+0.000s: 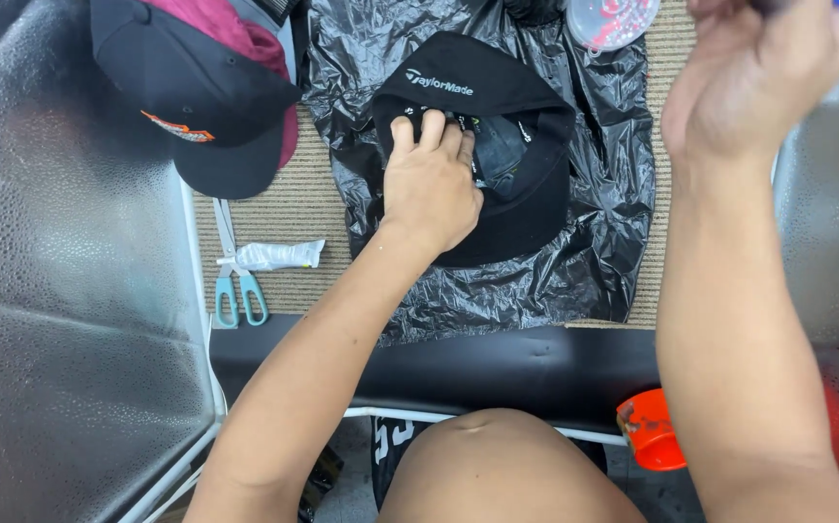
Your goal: Applying a liquid substance to the interior rim and seams of a black baseball cap using a small brush.
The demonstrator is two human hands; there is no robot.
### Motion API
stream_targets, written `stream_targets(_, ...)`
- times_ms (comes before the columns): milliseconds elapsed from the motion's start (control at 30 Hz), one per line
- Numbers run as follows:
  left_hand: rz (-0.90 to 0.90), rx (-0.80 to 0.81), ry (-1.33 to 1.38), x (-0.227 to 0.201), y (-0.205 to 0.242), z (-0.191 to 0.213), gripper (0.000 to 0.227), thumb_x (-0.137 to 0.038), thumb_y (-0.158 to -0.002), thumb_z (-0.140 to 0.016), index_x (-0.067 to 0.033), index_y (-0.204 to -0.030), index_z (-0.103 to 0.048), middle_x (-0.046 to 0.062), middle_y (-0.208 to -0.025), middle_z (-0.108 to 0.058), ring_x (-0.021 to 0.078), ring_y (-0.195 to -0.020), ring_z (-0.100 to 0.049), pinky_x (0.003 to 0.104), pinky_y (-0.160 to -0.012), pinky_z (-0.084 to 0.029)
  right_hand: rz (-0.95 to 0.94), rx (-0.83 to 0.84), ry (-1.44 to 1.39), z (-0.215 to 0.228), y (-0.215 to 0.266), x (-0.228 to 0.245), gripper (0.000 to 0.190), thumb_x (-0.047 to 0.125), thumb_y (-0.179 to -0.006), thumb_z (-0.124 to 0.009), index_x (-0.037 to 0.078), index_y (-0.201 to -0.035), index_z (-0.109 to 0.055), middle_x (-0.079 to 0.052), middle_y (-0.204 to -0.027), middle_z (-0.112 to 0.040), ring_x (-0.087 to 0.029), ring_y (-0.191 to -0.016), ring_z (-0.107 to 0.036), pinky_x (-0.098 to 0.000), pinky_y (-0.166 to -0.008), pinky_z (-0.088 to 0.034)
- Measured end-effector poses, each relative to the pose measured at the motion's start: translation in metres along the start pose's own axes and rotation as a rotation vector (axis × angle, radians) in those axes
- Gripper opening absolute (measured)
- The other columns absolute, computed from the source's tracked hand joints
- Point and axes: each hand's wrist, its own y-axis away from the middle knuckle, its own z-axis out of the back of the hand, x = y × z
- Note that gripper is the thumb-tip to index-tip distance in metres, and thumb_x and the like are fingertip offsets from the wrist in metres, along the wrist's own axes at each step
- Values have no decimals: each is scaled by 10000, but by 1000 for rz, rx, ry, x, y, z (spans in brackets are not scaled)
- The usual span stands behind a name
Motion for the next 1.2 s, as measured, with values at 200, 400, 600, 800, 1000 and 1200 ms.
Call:
stream_targets(200, 7, -561, 75, 4, 21, -9, 548, -396, -844, -620, -87, -1281, -736, 73, -1354, -675, 314, -1244, -481, 522, -935, -368, -106, 47, 59, -15, 71, 19, 83, 95, -880, -557, 17, -904, -565, -173, -765, -569, -288, -686, -607, -409, -684, -606)
stream_targets(400, 12, -382, 42, 1, 18, -20, 615, -456, -922, -452, -116, -1397, -647, 96, -1386, -630, 329, -1339, -409, 589, -1034, -301, -211, 359, 398, -14, 101, -24, 136, -91, -914, -470, 20, -970, -526, -171, -840, -668, -241, -775, -706, -283, -718, -563)
stream_targets(600, 79, -250, -99, -6, 15, -25, 726, -582, -928, -395, -46, -1354, -636, 81, -1267, -638, 310, -1321, -373, 565, -1055, -270, -169, 527, 743, -31, 112, -35, 140, -42, -898, -529, 59, -930, -621, -86, -875, -702, -160, -842, -715, -274, -731, -520)
stream_targets(800, 76, -147, -178, -10, 13, -19, 727, -620, -972, -345, -72, -1298, -695, 68, -1260, -661, 340, -1307, -364, 580, -1076, -261, 69, 578, 923, -36, 111, -45, 116, -19, -926, -607, 70, -929, -681, -34, -901, -761, -144, -807, -651, -296, -697, -483)
stream_targets(1000, 103, -162, -178, -14, 10, -24, 733, -642, -953, -366, -70, -1302, -663, 89, -1217, -677, 364, -1299, -385, 573, -1081, -252, 208, 679, 976, -33, 110, -55, 160, -37, -871, -631, 56, -954, -731, -25, -878, -756, -191, -853, -643, -328, -750, -533)
stream_targets(1200, 90, -120, -107, -11, 9, -25, 658, -626, -950, -377, -223, -1423, -592, 123, -1293, -657, 397, -1292, -378, 580, -1089, -230, 189, 658, 1005, -36, 109, -58, 62, 8, -901, -666, 68, -901, -675, -56, -867, -705, -215, -812, -640, -349, -721, -515)
